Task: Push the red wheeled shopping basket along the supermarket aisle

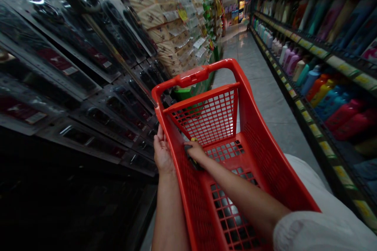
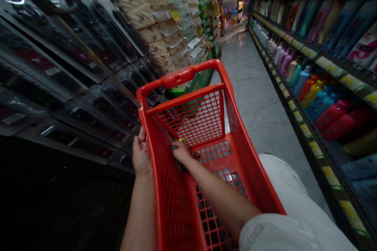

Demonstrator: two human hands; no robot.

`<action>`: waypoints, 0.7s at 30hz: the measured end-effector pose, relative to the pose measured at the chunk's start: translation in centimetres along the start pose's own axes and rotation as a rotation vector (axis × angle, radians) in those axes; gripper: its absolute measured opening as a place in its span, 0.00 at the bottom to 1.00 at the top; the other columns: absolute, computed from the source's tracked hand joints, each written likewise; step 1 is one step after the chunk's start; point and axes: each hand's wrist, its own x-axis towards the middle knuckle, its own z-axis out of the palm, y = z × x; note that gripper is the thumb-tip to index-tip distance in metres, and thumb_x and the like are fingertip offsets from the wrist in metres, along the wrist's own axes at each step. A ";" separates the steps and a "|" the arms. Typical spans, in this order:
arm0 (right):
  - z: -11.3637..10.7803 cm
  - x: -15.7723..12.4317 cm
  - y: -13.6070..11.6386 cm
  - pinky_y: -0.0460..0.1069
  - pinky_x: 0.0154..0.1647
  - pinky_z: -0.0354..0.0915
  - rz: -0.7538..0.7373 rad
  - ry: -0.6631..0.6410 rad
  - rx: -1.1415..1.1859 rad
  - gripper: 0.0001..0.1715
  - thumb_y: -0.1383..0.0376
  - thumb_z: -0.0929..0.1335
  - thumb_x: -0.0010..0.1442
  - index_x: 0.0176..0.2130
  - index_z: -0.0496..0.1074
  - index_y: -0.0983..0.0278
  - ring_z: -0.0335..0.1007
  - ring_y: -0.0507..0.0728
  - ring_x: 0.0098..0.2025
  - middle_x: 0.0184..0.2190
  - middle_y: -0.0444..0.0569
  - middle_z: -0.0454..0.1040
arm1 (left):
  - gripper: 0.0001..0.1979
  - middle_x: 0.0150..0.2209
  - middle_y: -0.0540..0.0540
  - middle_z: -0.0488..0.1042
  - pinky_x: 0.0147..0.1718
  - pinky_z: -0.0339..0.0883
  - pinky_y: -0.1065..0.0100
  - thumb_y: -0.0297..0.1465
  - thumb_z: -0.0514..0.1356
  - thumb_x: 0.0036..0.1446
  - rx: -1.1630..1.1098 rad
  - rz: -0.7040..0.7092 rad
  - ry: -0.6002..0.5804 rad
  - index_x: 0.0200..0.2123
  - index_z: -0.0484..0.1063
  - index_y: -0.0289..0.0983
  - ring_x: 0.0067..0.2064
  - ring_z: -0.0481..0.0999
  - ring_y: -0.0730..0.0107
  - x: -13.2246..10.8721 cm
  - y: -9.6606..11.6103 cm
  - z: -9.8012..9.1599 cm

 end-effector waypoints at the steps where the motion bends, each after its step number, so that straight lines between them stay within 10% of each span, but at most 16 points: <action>1: 0.0 0.3 -1.4 0.47 0.37 0.67 -0.036 0.018 0.054 0.30 0.73 0.62 0.42 0.45 0.76 0.62 0.73 0.54 0.36 0.38 0.46 0.78 | 0.22 0.56 0.45 0.72 0.59 0.60 0.61 0.39 0.45 0.65 -0.002 -0.001 -0.007 0.56 0.69 0.41 0.58 0.69 0.63 0.1 0.0 0.0; 6: -0.5 0.3 -4.9 0.46 0.44 0.67 -0.254 0.017 0.195 0.43 0.73 0.64 0.41 0.58 0.66 0.59 0.71 0.54 0.43 0.49 0.44 0.74 | 0.23 0.55 0.44 0.72 0.59 0.59 0.59 0.39 0.44 0.65 -0.024 -0.013 -0.021 0.58 0.67 0.41 0.58 0.69 0.62 0.2 -0.1 0.1; 13: -0.2 0.0 -1.6 0.50 0.44 0.67 0.064 0.000 -0.042 0.29 0.76 0.63 0.42 0.44 0.76 0.64 0.73 0.58 0.41 0.39 0.47 0.78 | 0.23 0.56 0.43 0.71 0.59 0.59 0.61 0.38 0.44 0.65 -0.013 -0.015 0.002 0.56 0.69 0.40 0.58 0.69 0.63 0.0 0.2 0.1; 18: -0.4 0.5 -7.7 0.49 0.57 0.61 -0.425 -0.011 0.071 0.41 0.77 0.63 0.44 0.57 0.67 0.59 0.67 0.54 0.54 0.54 0.44 0.71 | 0.24 0.56 0.41 0.71 0.60 0.57 0.60 0.38 0.43 0.65 -0.022 -0.010 0.011 0.57 0.68 0.37 0.58 0.69 0.62 0.2 0.2 0.3; 21: -0.7 -0.2 -8.7 0.49 0.58 0.61 -0.447 -0.024 -0.053 0.44 0.76 0.64 0.45 0.61 0.62 0.57 0.66 0.55 0.55 0.56 0.44 0.69 | 0.24 0.56 0.41 0.71 0.61 0.56 0.60 0.39 0.44 0.65 -0.012 0.004 0.008 0.57 0.68 0.38 0.58 0.69 0.62 0.4 0.1 0.1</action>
